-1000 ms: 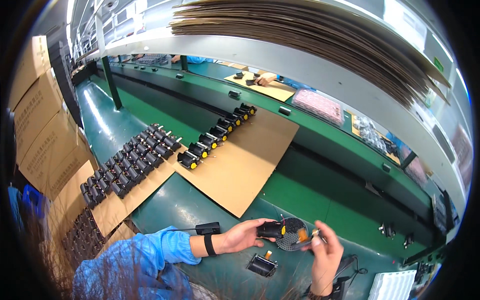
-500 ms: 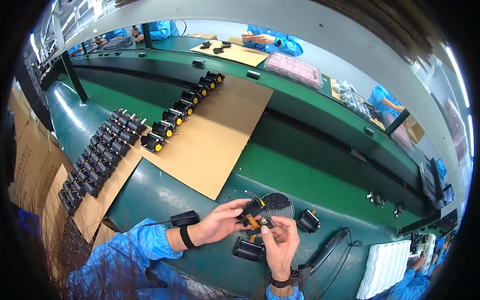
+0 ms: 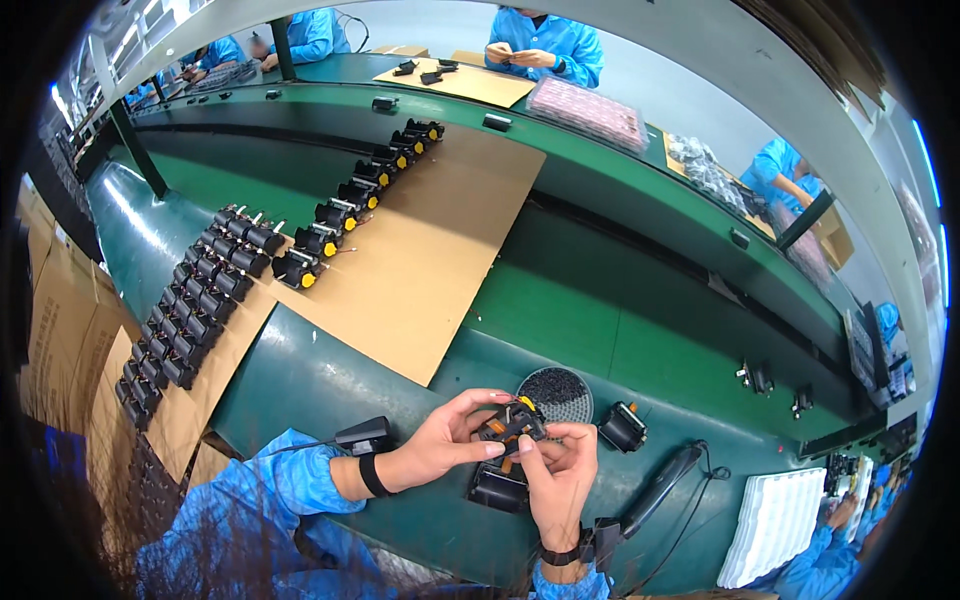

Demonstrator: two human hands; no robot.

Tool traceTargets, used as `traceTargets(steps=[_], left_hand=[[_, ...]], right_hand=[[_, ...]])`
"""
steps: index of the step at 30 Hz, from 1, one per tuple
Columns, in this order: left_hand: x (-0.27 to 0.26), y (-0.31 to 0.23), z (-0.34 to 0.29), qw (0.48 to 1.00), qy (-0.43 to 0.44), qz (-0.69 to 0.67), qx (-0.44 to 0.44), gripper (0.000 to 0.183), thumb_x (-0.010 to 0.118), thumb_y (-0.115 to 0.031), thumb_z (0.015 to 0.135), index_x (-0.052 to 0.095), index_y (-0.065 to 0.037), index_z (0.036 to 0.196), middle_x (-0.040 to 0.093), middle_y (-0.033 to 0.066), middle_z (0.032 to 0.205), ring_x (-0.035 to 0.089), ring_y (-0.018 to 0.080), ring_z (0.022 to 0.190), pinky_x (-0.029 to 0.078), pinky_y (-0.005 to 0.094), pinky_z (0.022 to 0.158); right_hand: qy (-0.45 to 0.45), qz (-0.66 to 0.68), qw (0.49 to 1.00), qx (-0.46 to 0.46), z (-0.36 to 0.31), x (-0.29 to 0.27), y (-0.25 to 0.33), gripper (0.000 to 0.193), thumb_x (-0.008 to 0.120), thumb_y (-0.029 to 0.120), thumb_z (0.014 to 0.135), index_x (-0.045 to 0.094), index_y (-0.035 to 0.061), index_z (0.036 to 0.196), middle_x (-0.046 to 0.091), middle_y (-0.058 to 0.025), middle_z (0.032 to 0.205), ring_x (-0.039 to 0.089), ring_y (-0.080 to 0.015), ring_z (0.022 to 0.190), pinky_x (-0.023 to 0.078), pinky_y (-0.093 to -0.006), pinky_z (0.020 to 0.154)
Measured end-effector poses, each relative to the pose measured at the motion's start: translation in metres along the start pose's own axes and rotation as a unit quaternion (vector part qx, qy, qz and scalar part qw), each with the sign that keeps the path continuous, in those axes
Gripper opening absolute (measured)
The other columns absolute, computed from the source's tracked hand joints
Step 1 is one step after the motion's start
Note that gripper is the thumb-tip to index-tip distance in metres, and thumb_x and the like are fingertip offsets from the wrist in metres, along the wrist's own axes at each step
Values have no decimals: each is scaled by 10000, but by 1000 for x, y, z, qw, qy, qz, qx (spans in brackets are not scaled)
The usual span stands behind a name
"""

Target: The person assembles small black electronic housings by inserting yellow internal components by hand and then securing them with an electric screwdriver at a factory workbench.

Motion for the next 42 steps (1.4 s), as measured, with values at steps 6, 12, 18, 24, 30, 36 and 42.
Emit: traceTargets(steps=[6, 12, 18, 24, 30, 36, 42], left_hand=[[7, -34, -10, 912, 12, 368, 182, 652, 795, -148, 883, 482, -47, 1447, 374, 158, 1498, 409, 305, 1419, 393, 409, 1151], [20, -26, -8, 910, 26, 363, 200, 529, 660, -264, 1013, 502, -26, 1458, 508, 160, 1397, 508, 274, 1331, 399, 394, 1136], [-3, 13, -10, 998, 35, 43, -39, 440, 528, -331, 1093, 567, -15, 1397, 659, 39, 1147, 621, 81, 1033, 549, 256, 789], [11, 13, -6, 994, 58, 63, -61, 419, 516, -319, 1099, 595, -13, 1374, 664, -2, 1066, 599, 37, 846, 528, 213, 694], [7, -19, -17, 989, 33, 128, -71, 365, 541, -227, 1087, 590, -15, 1380, 641, 18, 1047, 584, 58, 806, 518, 224, 723], [18, -17, -13, 981, 61, 185, -22, 371, 570, -220, 1066, 589, 10, 1357, 648, 83, 1174, 646, 129, 960, 545, 255, 737], [21, -46, -12, 924, 54, 345, 158, 409, 622, -138, 1014, 569, -3, 1396, 589, 167, 1369, 599, 274, 1224, 512, 352, 986]], right_hand=[[-29, -16, 999, -2, 3, 1, 2, 265, 715, -35, 911, 508, 17, 1068, 623, -105, 892, 699, -177, 687, 566, -274, 616], [-52, -114, 992, -6, -14, -36, -6, 556, 817, 74, 843, 574, -12, 1335, 653, -160, 1162, 627, -313, 1144, 514, -428, 967], [115, -392, 878, -249, -5, 12, 30, 464, 781, 40, 870, 610, -8, 1298, 630, -180, 1202, 620, -276, 1148, 538, -367, 945], [20, -254, 944, -209, -2, -11, -16, 325, 712, -11, 837, 610, -17, 1145, 628, -132, 1022, 635, -234, 871, 522, -345, 835], [79, -259, 941, -202, 3, 20, 16, 428, 720, -29, 762, 659, 12, 1183, 653, -161, 1053, 657, -280, 958, 526, -356, 864], [90, -283, 928, -226, 2, 3, 17, 524, 744, 0, 743, 629, 26, 1253, 660, -153, 1062, 673, -268, 960, 549, -367, 838], [91, -33, 990, -103, 6, -14, 9, 759, 763, 252, 880, 405, 41, 1515, 675, -142, 1080, 685, -237, 1005, 567, -374, 867]])
Point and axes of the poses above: each hand's wrist, its own z-axis towards the middle knuckle, its own x-axis out of the palm, y = z × x, the point moved 5 cm from there along z, towards the middle knuckle
